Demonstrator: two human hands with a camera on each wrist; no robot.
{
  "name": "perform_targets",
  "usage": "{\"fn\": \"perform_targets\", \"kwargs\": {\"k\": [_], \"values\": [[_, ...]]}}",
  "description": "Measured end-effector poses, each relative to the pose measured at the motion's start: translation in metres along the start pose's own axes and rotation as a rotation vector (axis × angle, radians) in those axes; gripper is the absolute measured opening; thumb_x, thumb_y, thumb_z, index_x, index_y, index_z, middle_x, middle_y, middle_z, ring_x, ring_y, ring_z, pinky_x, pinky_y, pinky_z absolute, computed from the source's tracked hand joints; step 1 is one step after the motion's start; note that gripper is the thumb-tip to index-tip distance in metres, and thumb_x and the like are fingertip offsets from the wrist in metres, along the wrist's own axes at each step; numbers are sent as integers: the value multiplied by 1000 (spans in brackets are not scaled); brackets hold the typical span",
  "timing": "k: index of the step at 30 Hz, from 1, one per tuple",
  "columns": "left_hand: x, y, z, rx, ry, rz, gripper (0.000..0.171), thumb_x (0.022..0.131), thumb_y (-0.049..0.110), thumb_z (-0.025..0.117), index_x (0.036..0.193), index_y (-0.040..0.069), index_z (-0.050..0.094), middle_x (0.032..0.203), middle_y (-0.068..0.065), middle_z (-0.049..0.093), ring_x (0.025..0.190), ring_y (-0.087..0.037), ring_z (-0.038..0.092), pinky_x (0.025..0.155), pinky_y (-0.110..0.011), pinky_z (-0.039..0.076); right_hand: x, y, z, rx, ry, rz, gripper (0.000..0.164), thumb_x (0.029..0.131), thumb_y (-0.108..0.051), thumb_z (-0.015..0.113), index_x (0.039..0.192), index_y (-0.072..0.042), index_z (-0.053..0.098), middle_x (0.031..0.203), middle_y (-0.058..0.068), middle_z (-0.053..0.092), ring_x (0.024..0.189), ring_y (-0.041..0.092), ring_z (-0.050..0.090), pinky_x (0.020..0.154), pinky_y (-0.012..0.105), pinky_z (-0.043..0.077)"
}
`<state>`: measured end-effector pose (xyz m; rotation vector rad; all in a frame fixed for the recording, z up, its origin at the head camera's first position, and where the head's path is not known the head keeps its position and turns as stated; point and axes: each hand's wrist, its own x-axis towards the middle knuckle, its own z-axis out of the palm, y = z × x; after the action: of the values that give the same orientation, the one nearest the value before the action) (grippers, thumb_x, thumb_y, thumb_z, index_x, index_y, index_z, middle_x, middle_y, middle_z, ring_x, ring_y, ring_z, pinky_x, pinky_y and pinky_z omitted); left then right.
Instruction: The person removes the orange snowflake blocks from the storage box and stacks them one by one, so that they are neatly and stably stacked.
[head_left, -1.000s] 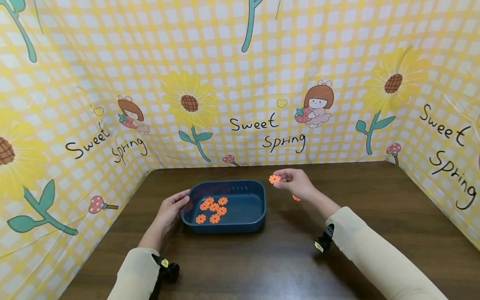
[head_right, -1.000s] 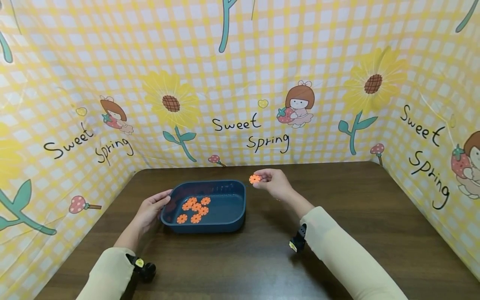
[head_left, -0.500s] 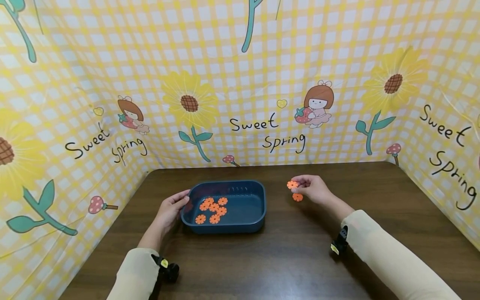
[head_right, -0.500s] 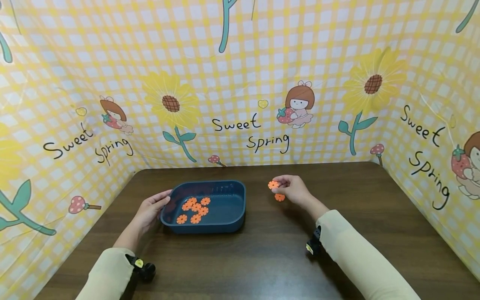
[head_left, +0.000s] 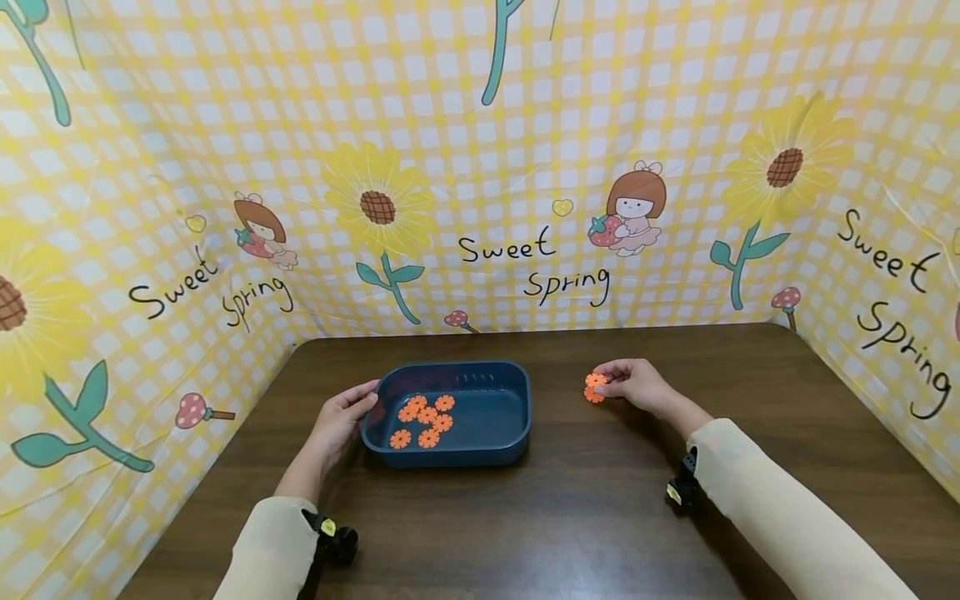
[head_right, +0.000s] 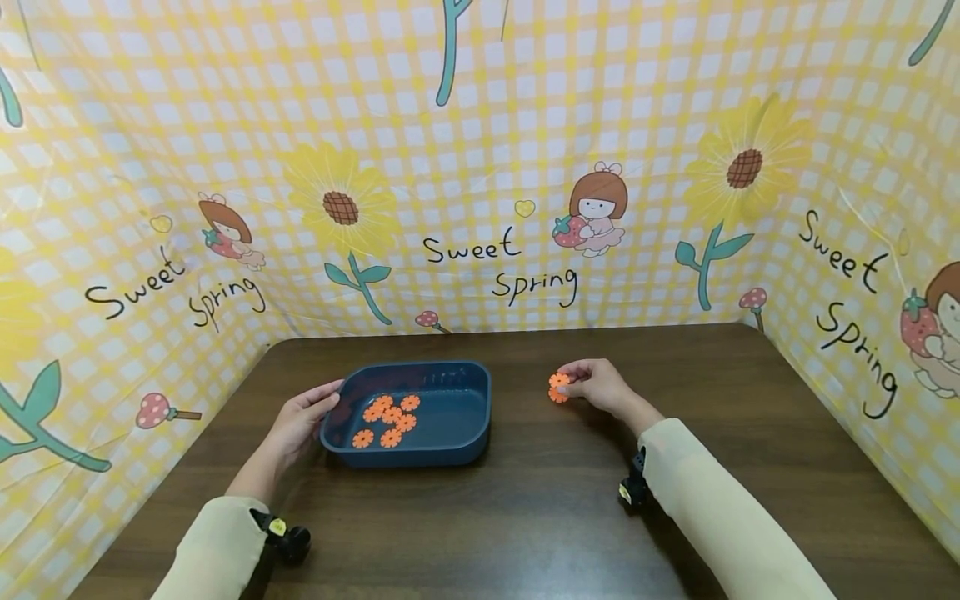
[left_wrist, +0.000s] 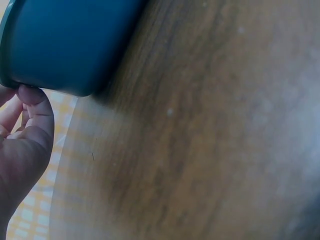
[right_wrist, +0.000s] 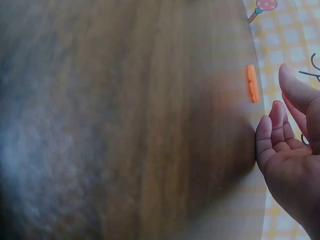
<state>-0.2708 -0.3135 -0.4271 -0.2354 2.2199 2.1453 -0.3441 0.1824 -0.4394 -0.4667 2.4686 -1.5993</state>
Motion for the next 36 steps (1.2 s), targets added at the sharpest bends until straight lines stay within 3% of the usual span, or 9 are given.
{"fn": "perform_targets", "kwargs": {"k": [9,24,36], "values": [[1,-2,0,9,-8,21,51,99,19,59,144,1,45,134,-11,56,112,-24,60,88,-30,52,1,4,1,-19,-1,17,38,85,-7,75,119,7,63,97,12,62,84,20,54,70,30,49],[0,-2,1,-23,0,7,51,99,18,59,144,1,44,124,-3,62,107,-20,63,87,-30,52,3,7,9,-89,21,28,32,83,-8,77,112,3,67,92,8,63,75,20,52,65,30,47],[0,-2,0,-56,-34,19,54,99,18,58,146,-1,39,118,-1,65,103,-17,64,85,-29,53,3,5,10,-122,14,49,31,84,-11,77,111,2,68,92,8,63,75,20,51,65,32,46]]}}
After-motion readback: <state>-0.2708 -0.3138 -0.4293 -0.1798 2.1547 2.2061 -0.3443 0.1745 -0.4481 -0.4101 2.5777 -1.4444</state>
